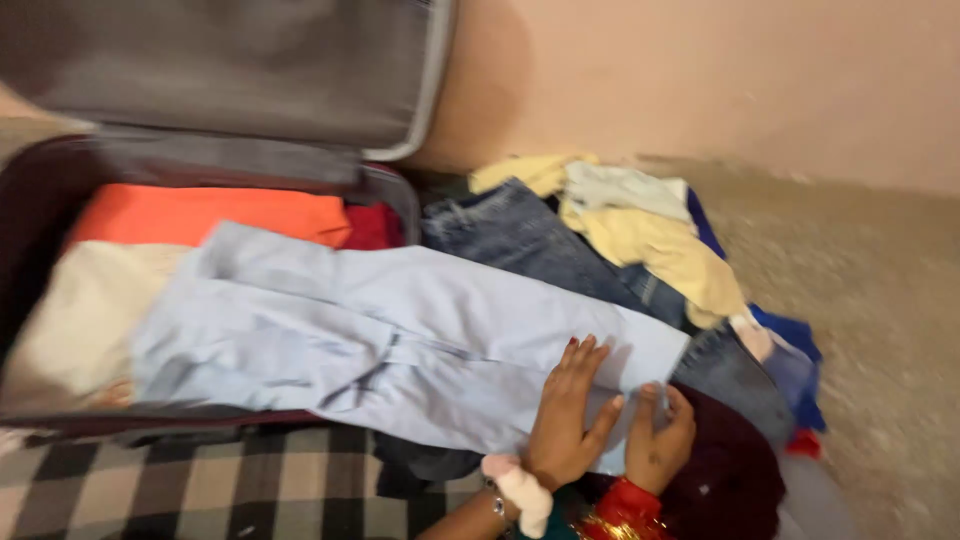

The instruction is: The person folds a light blue shirt, a white t-shirt, and a pair of jeans, then places them neatly into an open suitcase. The person handles each item one at a time, smoothing and folding them before stacking them inside the suitcase.

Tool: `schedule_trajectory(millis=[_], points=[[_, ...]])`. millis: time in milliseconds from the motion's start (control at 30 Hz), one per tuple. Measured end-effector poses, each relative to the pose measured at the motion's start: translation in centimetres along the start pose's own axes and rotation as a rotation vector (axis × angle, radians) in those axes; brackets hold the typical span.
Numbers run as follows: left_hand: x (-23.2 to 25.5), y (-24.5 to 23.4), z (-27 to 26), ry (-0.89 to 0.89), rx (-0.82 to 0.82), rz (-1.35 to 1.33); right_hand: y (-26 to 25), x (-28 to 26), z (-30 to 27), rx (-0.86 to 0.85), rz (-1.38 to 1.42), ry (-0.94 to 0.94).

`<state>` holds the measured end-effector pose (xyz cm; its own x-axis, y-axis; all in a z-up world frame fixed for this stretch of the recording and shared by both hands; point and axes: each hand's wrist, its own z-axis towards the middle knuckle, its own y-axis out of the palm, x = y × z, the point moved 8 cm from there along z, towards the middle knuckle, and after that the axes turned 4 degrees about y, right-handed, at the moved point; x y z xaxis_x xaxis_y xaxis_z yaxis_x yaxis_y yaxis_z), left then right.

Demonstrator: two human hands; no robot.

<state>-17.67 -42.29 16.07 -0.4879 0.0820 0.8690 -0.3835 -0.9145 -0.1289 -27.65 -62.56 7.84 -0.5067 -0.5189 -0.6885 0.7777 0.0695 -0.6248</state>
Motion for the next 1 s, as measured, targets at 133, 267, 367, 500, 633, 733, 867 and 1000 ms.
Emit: schedule_trajectory(millis=[133,267,367,500,633,733,867,1000], points=[[-2.4,5.6,0.7,-0.056,0.009,-0.071,0.5,1.6,1.1,-0.038,-0.08,0.067],[-4.9,7.5,-0.3,-0.146,0.065,-0.262,1.2,1.8,0.8,-0.154,-0.127,0.22],[-6.0,8.3,-1.3,-0.221,-0.003,-0.276,1.4,0.7,1.1,-0.201,-0.162,0.247],[-6.1,8.9,-1.7,-0.176,-0.086,-0.249,1.4,-0.8,1.0,-0.226,-0.11,0.222],[-6.4,8.9,-1.2,-0.153,-0.075,-0.354,1.9,-1.9,1.1,-0.209,0.068,0.162],[-6.6,8.7,-1.2,-0.165,-0.056,-0.422,1.8,-3.6,0.9,-0.232,0.302,-0.017],[-7.8,7.8,-0.8,-0.245,-0.001,-0.721,2.4,-5.5,0.5,-0.361,0.263,-0.007],[-10.8,7.6,-2.1,-0.464,0.079,-1.16,3.3,-10.5,-1.2,-0.444,0.209,-0.121]])
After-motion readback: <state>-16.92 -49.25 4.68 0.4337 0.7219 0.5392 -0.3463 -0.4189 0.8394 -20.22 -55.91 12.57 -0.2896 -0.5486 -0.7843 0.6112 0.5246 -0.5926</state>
